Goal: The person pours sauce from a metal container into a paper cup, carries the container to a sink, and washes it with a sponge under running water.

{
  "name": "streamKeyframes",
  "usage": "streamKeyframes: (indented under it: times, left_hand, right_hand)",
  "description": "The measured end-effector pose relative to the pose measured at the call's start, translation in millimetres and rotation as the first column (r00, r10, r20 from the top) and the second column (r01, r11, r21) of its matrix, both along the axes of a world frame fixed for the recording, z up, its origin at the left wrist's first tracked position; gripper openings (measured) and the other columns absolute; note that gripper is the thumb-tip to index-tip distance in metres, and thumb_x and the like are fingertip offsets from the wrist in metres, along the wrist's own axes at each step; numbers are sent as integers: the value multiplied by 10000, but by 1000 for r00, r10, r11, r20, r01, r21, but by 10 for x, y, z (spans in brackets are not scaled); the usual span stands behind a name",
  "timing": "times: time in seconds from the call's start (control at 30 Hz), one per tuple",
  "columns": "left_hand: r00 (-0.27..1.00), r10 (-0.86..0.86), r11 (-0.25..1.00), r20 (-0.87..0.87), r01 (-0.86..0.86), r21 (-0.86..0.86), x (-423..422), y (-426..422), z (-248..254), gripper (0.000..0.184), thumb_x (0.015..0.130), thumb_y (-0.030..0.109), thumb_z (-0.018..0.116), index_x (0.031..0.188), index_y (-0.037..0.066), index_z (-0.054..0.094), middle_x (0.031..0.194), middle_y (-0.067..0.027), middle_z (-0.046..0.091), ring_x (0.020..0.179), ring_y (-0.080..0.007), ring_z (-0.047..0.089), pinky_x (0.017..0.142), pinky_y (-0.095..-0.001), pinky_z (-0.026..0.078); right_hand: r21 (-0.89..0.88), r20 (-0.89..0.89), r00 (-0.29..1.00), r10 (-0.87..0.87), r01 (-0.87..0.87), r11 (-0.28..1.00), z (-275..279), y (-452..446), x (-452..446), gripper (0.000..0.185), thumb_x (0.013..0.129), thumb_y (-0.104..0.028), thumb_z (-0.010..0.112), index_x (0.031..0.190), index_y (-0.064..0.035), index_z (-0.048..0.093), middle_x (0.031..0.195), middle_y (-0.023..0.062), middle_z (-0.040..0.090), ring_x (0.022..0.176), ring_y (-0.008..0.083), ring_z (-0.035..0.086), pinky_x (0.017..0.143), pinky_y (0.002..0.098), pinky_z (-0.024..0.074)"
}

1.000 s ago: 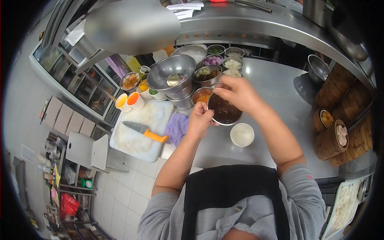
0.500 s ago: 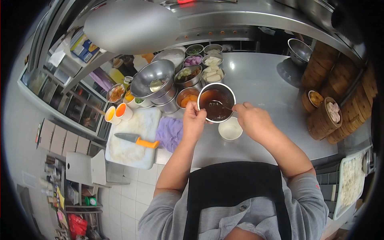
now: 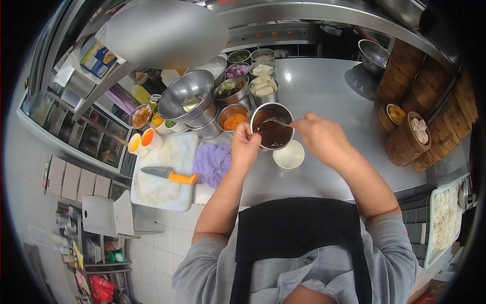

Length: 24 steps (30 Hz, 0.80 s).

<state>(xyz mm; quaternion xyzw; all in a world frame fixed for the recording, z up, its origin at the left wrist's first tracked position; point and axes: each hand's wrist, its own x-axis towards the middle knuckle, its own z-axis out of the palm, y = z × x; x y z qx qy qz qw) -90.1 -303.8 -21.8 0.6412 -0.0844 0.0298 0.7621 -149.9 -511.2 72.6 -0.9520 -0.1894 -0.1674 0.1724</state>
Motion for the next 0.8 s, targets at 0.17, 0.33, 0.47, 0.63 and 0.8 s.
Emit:
streamKeyframes:
  times: [0.17, 0.33, 0.47, 0.63, 0.8]
  left_hand:
    - [999, 3, 999, 45, -5, 41, 20, -20, -15, 184, 820, -60, 491, 832, 88, 383, 715, -2, 505, 544, -58, 518, 460, -237, 512]
    - [998, -3, 996, 70, -3, 94, 14, -30, -18, 193, 813, -54, 510, 815, 85, 376, 721, 25, 401, 568, -44, 480, 462, -230, 520]
    - [994, -12, 994, 112, -1, 111, 10, -42, -48, 200, 816, -74, 497, 837, 91, 385, 745, 24, 448, 593, -29, 470, 480, -216, 504]
    - [990, -12, 993, 139, -4, 117, -25, -79, -49, 203, 818, -78, 501, 839, 93, 393, 735, 41, 398, 592, -18, 409, 480, -199, 480]
    - [982, -6, 987, 191, -24, 156, -25, -88, -92, 206, 821, -77, 510, 828, 93, 396, 727, 49, 377, 589, -16, 397, 476, -184, 425]
  right_hand:
    - [80, 2, 998, -58, 58, 995, -3, -81, -16, 232, 840, -55, 525, 1033, -85, 652, 847, 125, 578, 764, 331, 607, 665, 424, 495]
    - [108, 7, 997, -75, 74, 991, -77, -113, -12, 241, 838, -63, 508, 1033, -82, 648, 858, 129, 585, 763, 322, 614, 671, 424, 503]
    - [123, -16, 996, -89, 90, 988, -93, -144, -25, 246, 840, -56, 500, 1036, -86, 646, 860, 128, 585, 763, 329, 612, 674, 429, 502]
    - [130, -14, 996, -85, 86, 988, -124, -194, -59, 249, 840, -57, 502, 1043, -90, 642, 863, 127, 583, 758, 334, 610, 672, 432, 502]
    - [155, 43, 996, -81, 74, 985, -151, -198, -64, 231, 833, -34, 535, 1031, -80, 645, 854, 119, 574, 741, 326, 599, 646, 416, 492]
